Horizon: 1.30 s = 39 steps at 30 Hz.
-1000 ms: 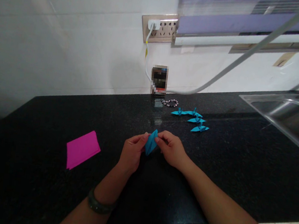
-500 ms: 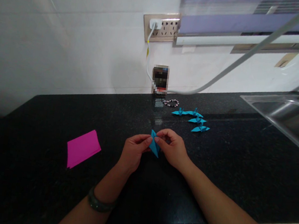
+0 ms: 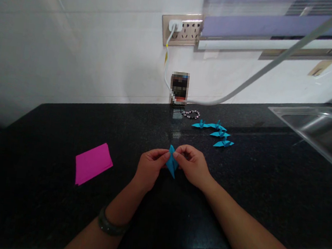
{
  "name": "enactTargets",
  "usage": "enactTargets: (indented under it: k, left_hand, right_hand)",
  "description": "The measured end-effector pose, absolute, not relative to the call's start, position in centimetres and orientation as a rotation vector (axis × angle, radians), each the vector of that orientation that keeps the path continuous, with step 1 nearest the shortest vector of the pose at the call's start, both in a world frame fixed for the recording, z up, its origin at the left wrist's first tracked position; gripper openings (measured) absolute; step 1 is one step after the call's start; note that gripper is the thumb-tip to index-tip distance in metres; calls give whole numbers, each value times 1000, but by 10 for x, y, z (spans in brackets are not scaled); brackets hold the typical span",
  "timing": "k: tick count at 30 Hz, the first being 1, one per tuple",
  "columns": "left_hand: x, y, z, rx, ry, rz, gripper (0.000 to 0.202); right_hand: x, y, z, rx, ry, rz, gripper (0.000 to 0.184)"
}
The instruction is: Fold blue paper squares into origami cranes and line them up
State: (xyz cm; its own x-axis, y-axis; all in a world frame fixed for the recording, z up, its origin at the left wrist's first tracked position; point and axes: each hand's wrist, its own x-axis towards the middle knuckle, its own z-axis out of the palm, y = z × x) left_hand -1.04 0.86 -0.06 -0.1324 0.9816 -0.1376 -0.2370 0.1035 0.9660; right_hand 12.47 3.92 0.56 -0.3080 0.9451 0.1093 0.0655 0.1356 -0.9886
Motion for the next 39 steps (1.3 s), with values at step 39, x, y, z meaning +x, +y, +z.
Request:
enactTargets:
  k: [39]
  left_hand:
    - [-8,7,6,940,1229,1368,30]
  right_hand:
    - [121,28,2,-949,-1907,619,20]
